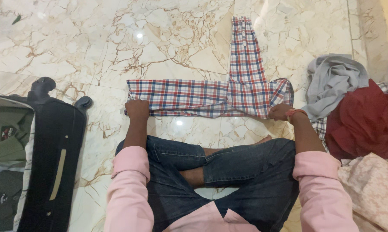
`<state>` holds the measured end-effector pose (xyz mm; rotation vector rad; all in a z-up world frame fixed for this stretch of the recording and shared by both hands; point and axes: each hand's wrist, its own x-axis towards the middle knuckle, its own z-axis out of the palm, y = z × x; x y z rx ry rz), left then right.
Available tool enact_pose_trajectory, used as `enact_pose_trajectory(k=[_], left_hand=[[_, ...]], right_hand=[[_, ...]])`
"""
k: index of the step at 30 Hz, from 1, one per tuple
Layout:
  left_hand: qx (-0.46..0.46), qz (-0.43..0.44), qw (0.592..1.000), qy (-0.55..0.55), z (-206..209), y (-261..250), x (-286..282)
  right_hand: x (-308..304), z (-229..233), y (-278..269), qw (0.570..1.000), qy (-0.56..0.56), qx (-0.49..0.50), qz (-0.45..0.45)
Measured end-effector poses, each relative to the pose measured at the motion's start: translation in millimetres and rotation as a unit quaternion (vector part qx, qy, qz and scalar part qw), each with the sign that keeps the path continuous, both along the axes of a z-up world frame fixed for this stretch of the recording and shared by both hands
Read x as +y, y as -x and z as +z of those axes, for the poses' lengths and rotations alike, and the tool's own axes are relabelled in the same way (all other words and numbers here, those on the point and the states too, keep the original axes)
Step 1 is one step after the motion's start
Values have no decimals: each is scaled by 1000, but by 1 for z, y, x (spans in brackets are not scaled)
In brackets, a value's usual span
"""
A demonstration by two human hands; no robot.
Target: The person folds a plaid shirt by smoothing it out on the floor, folding the sleeves inward, and then folding the body of the shirt into a compact square.
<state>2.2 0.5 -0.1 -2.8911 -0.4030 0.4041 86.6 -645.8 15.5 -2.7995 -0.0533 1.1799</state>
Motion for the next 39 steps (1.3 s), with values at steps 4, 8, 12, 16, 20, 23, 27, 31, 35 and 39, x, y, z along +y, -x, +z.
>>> enact_pose_trajectory(k=[4,8,12,16,20,23,27,31,35,39], left_hand=[[31,-4,999,27,-3,5,0],[57,-6,998,23,7,10,-5],[63,-9,998,16,23,13,-13],[5,-90,996,22,35,21,-22],[69,-120,988,71,46,20,-33],[109,-108,985,80,48,21,-34],[121,-100,983,94,46,20,-34],[117,-112,983,90,49,21,-34],[154,-115,978,80,55,19,-38],[168,-112,975,90,57,21,-40]], right_hand=[[0,0,0,1000,-6,-4,3],[0,-1,-1,1000,-18,-6,6],[4,-4,-3,999,-39,-12,6],[2,-6,-4,999,-30,-22,36],[0,-6,-5,998,-22,-19,50],[-1,-7,-7,999,-9,-12,40],[-3,-9,-8,999,-4,-10,37],[-7,-12,-10,999,8,-7,38],[-9,-14,-10,999,18,-9,38],[-8,-10,-7,999,30,-17,35]])
